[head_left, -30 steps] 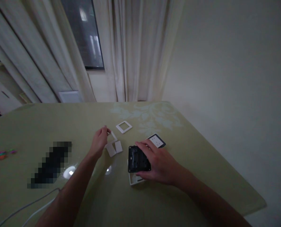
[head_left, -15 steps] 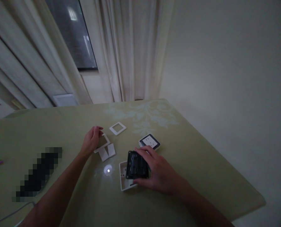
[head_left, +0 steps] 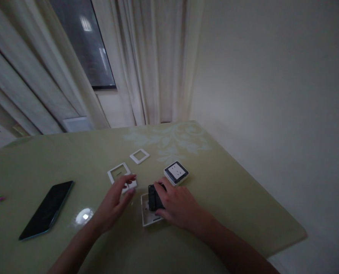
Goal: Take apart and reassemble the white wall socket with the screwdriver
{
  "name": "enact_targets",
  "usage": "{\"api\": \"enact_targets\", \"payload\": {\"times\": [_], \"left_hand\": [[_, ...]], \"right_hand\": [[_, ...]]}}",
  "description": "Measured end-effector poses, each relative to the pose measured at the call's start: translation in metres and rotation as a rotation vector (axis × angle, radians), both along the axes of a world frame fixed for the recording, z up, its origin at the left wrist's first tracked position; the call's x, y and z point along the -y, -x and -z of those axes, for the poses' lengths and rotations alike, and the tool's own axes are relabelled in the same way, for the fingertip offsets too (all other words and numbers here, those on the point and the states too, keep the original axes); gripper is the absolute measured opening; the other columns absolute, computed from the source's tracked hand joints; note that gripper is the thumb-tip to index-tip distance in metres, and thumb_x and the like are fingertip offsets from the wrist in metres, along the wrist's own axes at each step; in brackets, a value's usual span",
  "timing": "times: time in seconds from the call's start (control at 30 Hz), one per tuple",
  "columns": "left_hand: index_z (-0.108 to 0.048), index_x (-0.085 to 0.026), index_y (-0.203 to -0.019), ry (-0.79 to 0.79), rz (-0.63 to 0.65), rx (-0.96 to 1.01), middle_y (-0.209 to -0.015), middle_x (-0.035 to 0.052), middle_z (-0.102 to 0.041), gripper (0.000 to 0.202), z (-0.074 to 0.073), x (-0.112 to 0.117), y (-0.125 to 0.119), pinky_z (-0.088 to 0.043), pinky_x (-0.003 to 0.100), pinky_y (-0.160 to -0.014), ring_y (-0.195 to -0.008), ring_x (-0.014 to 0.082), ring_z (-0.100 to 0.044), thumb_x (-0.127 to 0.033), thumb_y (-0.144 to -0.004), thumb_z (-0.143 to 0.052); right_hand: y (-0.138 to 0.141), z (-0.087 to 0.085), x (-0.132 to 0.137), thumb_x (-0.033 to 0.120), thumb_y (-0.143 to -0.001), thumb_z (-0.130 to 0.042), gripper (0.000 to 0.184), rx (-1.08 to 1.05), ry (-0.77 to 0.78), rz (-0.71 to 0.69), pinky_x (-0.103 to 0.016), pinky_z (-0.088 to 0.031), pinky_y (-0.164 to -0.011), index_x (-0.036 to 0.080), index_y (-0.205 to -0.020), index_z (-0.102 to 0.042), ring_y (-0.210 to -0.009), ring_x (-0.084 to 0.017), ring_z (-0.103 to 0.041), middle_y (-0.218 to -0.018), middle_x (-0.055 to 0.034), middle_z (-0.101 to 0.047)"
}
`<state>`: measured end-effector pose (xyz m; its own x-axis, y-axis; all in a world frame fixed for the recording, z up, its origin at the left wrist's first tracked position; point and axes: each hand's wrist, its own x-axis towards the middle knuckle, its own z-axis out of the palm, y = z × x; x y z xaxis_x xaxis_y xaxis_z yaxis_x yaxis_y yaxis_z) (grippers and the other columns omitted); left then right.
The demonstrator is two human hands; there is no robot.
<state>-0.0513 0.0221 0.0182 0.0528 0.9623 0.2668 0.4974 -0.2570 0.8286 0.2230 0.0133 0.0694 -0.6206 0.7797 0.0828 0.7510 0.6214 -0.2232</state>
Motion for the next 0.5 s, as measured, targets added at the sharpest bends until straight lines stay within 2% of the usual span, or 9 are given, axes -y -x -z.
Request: {"api": "enact_targets", "payload": {"times": [0.03,0.1,0.2,0.27,0.37,0.5], "left_hand": [[-0.073,-0.031,-0.141,0.005,0.070,-0.007,-0.145,0.0142,-0.072,0.058,0.002,0.008,-0.009,-0.048,0.055,-0.117,-0.134,0.0410,-0.064,-0.062,-0.092,-0.075],[-0.061,-0.036,-0.156,0.007,0.212,-0.076,-0.161,0.0138,-0.061,0.076,0.008,0.020,-0.025,-0.037,0.062,-0.127,-0.150,0.0449,-0.052,-0.054,-0.087,-0.085],[-0.044,-0.037,-0.168,-0.022,0.345,-0.184,-0.170,0.0167,-0.051,0.108,0.020,0.026,-0.044,-0.035,0.069,-0.127,-0.154,0.0499,-0.045,-0.052,-0.075,-0.096],[-0.039,-0.036,-0.170,-0.046,0.359,-0.233,-0.166,0.0182,-0.054,0.111,0.029,0.026,-0.052,-0.040,0.068,-0.124,-0.150,0.0493,-0.051,-0.050,-0.076,-0.096],[-0.040,-0.036,-0.169,-0.093,0.313,-0.303,-0.157,0.0181,-0.063,0.099,0.041,0.025,-0.055,-0.047,0.065,-0.118,-0.141,0.0471,-0.060,-0.046,-0.084,-0.089],[-0.042,-0.034,-0.164,-0.142,0.220,-0.435,-0.153,0.0190,-0.066,0.091,0.047,0.023,-0.038,-0.046,0.064,-0.114,-0.139,0.0481,-0.062,-0.048,-0.086,-0.086]], "right_hand": [[0.000,0.000,0.000,0.045,-0.086,-0.089,0.067,-0.025,0.019,-0.007,-0.043,-0.065,-0.075,0.017,-0.139,-0.059,-0.102,-0.033,-0.076,-0.137,-0.0181,-0.066],[-0.004,0.003,-0.003,0.046,-0.090,-0.086,0.064,-0.151,0.072,-0.021,-0.046,-0.065,-0.086,0.017,-0.141,-0.061,-0.108,-0.033,-0.076,-0.137,-0.0166,-0.068],[-0.018,0.008,-0.010,0.043,-0.094,-0.083,0.056,-0.449,0.115,0.008,-0.046,-0.059,-0.106,0.019,-0.141,-0.065,-0.121,-0.030,-0.072,-0.135,-0.0131,-0.070],[-0.029,0.010,-0.016,0.040,-0.097,-0.079,0.046,-0.593,0.097,0.078,-0.044,-0.055,-0.110,0.019,-0.137,-0.068,-0.124,-0.028,-0.070,-0.132,-0.0122,-0.072],[-0.043,0.009,-0.026,0.037,-0.099,-0.075,0.035,-0.667,0.068,0.177,-0.042,-0.056,-0.105,0.019,-0.129,-0.071,-0.116,-0.026,-0.071,-0.124,-0.0112,-0.073],[-0.056,0.013,-0.041,0.037,-0.097,-0.075,0.039,-0.628,0.087,0.360,-0.040,-0.055,-0.106,0.019,-0.132,-0.068,-0.117,-0.024,-0.070,-0.126,-0.0108,-0.071]]}}
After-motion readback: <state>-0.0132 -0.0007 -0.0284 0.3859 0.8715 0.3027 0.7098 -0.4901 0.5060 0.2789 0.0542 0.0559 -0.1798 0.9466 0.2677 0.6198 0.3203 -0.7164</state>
